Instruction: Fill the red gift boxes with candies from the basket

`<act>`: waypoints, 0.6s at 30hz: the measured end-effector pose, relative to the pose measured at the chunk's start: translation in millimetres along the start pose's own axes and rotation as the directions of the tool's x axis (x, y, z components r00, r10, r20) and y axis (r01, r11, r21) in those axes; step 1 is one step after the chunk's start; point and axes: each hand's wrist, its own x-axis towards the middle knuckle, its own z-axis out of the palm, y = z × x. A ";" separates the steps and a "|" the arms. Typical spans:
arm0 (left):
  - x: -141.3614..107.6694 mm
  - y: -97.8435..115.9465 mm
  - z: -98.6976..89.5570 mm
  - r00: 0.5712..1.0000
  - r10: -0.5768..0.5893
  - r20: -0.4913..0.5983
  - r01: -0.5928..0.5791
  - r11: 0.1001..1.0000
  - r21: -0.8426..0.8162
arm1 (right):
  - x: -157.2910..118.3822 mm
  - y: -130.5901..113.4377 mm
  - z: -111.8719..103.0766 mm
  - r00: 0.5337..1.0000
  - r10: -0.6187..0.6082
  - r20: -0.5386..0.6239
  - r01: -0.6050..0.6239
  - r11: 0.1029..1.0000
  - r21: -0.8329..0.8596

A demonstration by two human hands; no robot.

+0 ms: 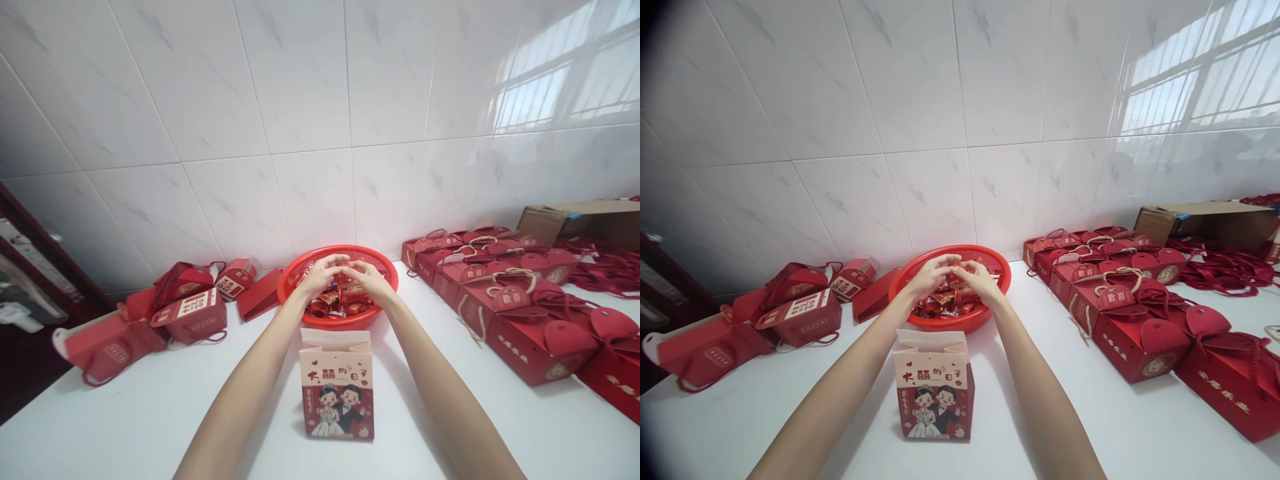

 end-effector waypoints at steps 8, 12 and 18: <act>-2.3 -10.3 5.3 0.962 0.058 0.265 -0.089 0.990 0.109 | 5.4 4.2 -4.8 0.999 0.033 0.019 -0.036 0.981 0.191; 0.7 -6.0 5.5 0.988 0.104 0.112 -0.125 0.970 0.209 | 5.6 2.7 -4.1 0.996 0.038 -0.079 -0.026 0.990 0.141; 4.5 -11.7 -7.6 0.968 -0.135 -0.210 0.238 0.750 0.617 | 10.6 2.7 -3.7 0.933 0.002 -0.360 0.067 0.982 0.179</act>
